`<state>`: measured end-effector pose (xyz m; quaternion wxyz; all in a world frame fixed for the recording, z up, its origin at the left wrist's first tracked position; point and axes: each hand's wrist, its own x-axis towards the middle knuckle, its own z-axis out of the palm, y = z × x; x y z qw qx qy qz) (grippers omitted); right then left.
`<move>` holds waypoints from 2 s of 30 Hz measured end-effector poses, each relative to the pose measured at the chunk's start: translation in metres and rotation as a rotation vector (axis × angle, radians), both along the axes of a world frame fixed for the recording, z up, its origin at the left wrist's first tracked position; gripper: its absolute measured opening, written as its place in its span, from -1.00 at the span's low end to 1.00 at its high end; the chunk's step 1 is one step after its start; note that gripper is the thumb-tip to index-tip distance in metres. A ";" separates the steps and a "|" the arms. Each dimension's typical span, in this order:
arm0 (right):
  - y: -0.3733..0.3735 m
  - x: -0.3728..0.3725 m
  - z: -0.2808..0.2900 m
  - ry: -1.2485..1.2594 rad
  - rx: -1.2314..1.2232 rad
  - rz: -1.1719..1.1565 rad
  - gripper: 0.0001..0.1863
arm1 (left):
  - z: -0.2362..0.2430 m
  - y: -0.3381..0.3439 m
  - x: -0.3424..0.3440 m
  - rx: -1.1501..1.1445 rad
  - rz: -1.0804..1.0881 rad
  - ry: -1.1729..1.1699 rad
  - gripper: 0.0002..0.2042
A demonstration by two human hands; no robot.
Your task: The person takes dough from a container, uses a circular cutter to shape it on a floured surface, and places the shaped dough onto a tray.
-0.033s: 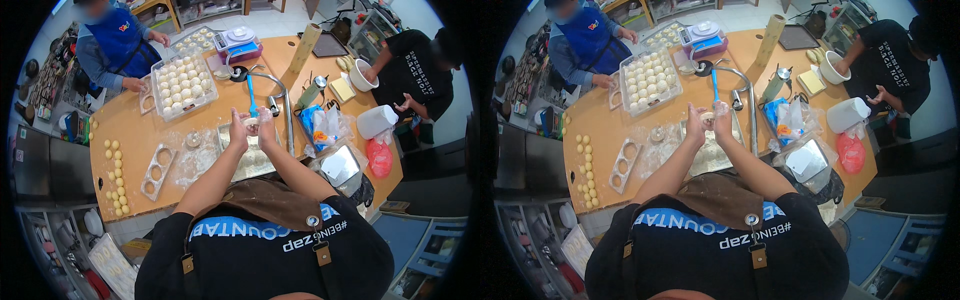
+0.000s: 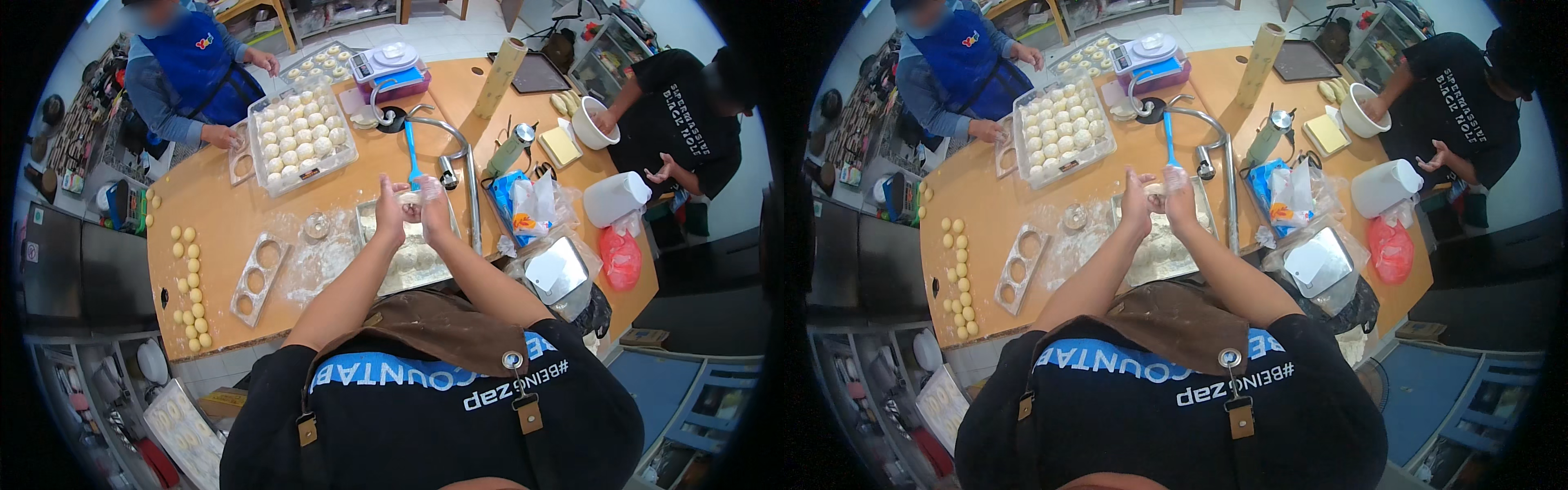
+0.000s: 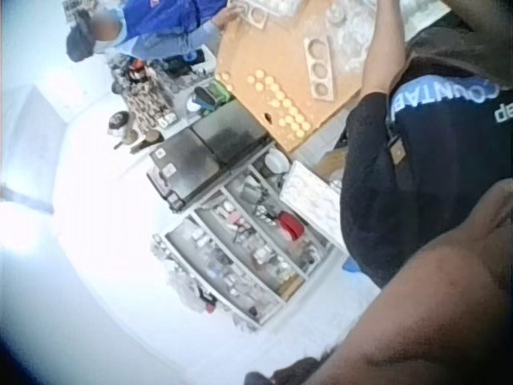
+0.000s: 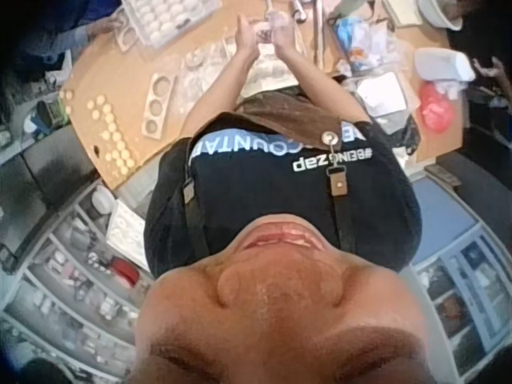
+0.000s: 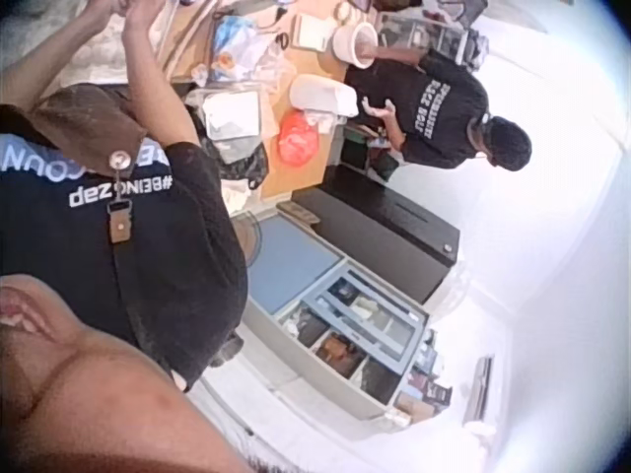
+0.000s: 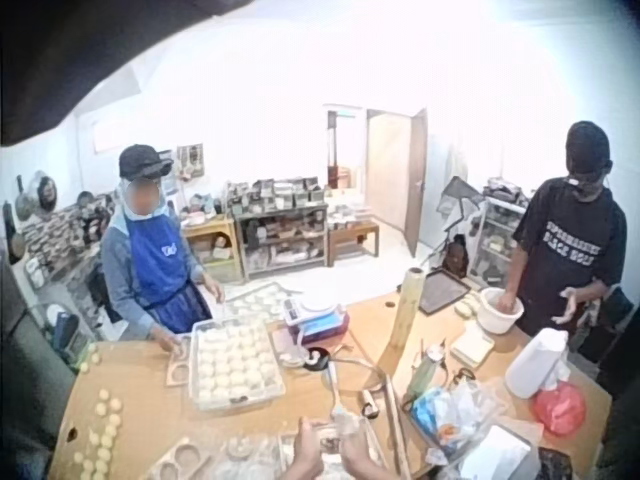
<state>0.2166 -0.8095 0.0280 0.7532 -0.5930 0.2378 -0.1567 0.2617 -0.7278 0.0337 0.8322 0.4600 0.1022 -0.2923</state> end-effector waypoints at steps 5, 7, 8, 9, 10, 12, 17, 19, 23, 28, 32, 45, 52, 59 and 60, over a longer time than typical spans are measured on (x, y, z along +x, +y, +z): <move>-0.008 -0.003 0.016 0.088 0.258 -0.008 -0.68 | -0.007 -0.003 -0.004 0.111 -0.194 -0.056 -0.40; 0.005 0.001 0.013 0.060 0.258 -0.051 -0.65 | -0.005 -0.007 -0.006 -0.121 0.101 0.116 -0.44; 0.006 0.000 0.011 0.030 0.257 -0.103 -0.63 | -0.002 -0.004 -0.006 -0.119 0.091 0.116 -0.44; 0.002 -0.005 0.003 0.061 0.174 0.064 -0.63 | 0.005 0.003 -0.004 0.041 -0.099 -0.011 -0.45; -0.005 -0.008 -0.004 0.058 0.174 0.057 -0.63 | 0.012 0.007 -0.003 0.199 -0.290 -0.139 -0.46; -0.004 -0.011 0.002 0.094 0.127 0.179 -0.64 | 0.010 0.013 -0.003 0.286 -0.360 -0.173 -0.47; 0.001 -0.010 0.008 0.019 0.202 -0.077 -0.58 | -0.005 -0.003 -0.012 -0.035 0.051 0.180 -0.44; 0.002 -0.016 -0.001 0.166 0.054 0.149 -0.54 | 0.002 0.009 -0.011 0.117 -0.158 0.060 -0.43; 0.003 -0.014 0.015 0.160 0.119 0.127 -0.56 | 0.008 0.018 -0.009 0.319 -0.345 -0.167 -0.41; 0.010 -0.008 0.013 -0.044 0.114 -0.134 -0.64 | -0.001 0.008 -0.013 0.130 -0.033 -0.099 -0.45; 0.010 -0.008 0.011 -0.038 -0.113 -0.102 -0.71 | -0.001 0.013 -0.009 0.162 -0.253 -0.145 -0.46; 0.002 -0.007 0.027 0.091 0.184 0.077 -0.70 | 0.006 0.010 -0.008 0.296 -0.382 -0.158 -0.41; -0.003 -0.008 0.011 -0.023 -0.031 0.016 -0.72 | 0.015 0.009 0.001 0.372 -0.289 -0.318 -0.41; 0.001 0.000 0.010 -0.155 0.228 -0.288 -0.65 | 0.007 -0.004 -0.017 0.064 -0.113 -0.171 -0.42; 0.004 0.000 0.008 -0.156 0.229 -0.276 -0.65 | 0.008 -0.002 -0.018 0.043 -0.024 -0.082 -0.42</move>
